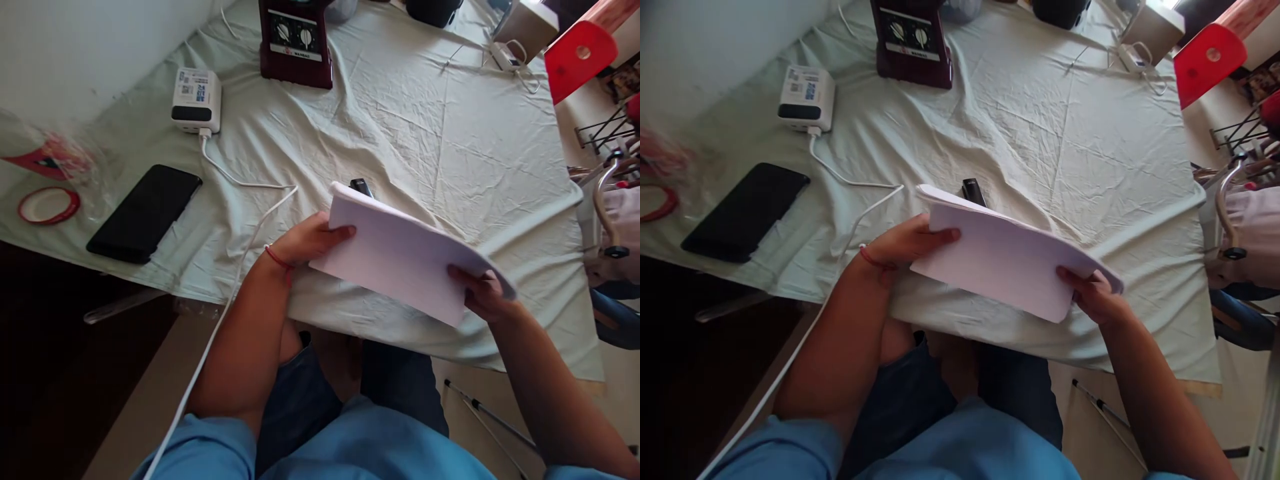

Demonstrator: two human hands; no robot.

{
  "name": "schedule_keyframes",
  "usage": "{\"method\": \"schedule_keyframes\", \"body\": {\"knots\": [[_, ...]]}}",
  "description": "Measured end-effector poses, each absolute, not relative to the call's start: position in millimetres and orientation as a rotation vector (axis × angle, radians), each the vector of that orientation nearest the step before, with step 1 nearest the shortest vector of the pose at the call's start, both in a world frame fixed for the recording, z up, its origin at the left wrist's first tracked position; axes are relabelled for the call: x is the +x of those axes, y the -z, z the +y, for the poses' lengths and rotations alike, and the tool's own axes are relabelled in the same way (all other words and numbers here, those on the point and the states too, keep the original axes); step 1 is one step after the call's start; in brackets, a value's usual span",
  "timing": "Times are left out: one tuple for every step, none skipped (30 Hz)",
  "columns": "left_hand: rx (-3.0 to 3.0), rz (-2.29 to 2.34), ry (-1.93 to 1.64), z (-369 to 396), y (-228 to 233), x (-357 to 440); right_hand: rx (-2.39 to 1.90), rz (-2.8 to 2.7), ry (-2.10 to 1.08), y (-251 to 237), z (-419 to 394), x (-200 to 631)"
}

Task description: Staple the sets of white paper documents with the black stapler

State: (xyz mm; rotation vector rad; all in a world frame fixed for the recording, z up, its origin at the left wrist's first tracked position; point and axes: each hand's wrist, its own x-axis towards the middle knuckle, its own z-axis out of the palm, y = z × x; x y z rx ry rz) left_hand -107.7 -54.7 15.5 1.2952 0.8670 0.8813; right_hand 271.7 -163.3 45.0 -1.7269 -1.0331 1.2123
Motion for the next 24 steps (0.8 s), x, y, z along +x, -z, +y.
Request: {"method": "schedule_keyframes", "body": {"knots": [[1.293,0.819,-0.762,-56,-18,-109,-1.757,-0.962,-1.232,-47,-164,273],[1.287,0.782,-0.667,-57,-21,-111,-1.784,-0.904,-1.236,-50,-163,276],[1.285,0.754,-0.598,-58,-23,-113,-1.803,-0.883,-1.222,-54,-160,280],[1.292,0.742,-0.567,-58,-25,-114,-1.814,-0.903,-1.192,-60,-157,284],[1.314,0.728,-0.526,-58,-27,-115,-1.809,-0.946,-1.158,-66,-153,287],[1.346,0.709,-0.466,-58,-29,-115,-1.811,-1.012,-1.113,-72,-148,291],[1.387,0.688,-0.394,-57,-31,-115,-1.829,-1.095,-1.060,-79,-143,293],[1.438,0.665,-0.319,-57,-33,-113,-1.866,-1.192,-0.999,-86,-138,293],[1.498,0.644,-0.248,-57,-35,-112,-1.908,-1.304,-0.946,-93,-134,291],[1.561,0.625,-0.193,-57,-37,-109,-1.936,-1.422,-0.891,-100,-131,288],[1.622,0.603,-0.151,-57,-40,-107,-1.938,-1.546,-0.845,-107,-128,282],[1.673,0.579,-0.121,-57,-42,-104,-1.917,-1.675,-0.821,-114,-126,274],[1.711,0.557,-0.104,-58,-44,-101,-1.885,-1.799,-0.813,-120,-125,265],[1.733,0.542,-0.092,-58,-46,-98,-1.846,-1.901,-0.807,-125,-124,255],[1.740,0.536,-0.082,-59,-47,-96,-1.793,-1.998,-0.826,-128,-124,245],[1.738,0.536,-0.069,-59,-47,-94,-1.739,-2.073,-0.868,-130,-124,234],[1.733,0.540,-0.056,-60,-48,-93,-1.709,-2.097,-0.919,-131,-124,225],[1.724,0.544,-0.049,-60,-48,-92,-1.701,-2.083,-0.980,-129,-123,217],[1.707,0.550,-0.047,-61,-48,-92,-1.709,-2.036,-1.049,-126,-122,212],[1.679,0.563,-0.058,-61,-48,-93,-1.731,-1.955,-1.124,-122,-121,208],[1.636,0.586,-0.081,-61,-48,-94,-1.760,-1.843,-1.216,-118,-120,206],[1.583,0.616,-0.119,-61,-48,-95,-1.789,-1.706,-1.307,-113,-118,206],[1.521,0.655,-0.172,-62,-48,-97,-1.816,-1.553,-1.387,-109,-117,208],[1.460,0.698,-0.234,-62,-48,-98,-1.841,-1.400,-1.447,-105,-115,211]]}}
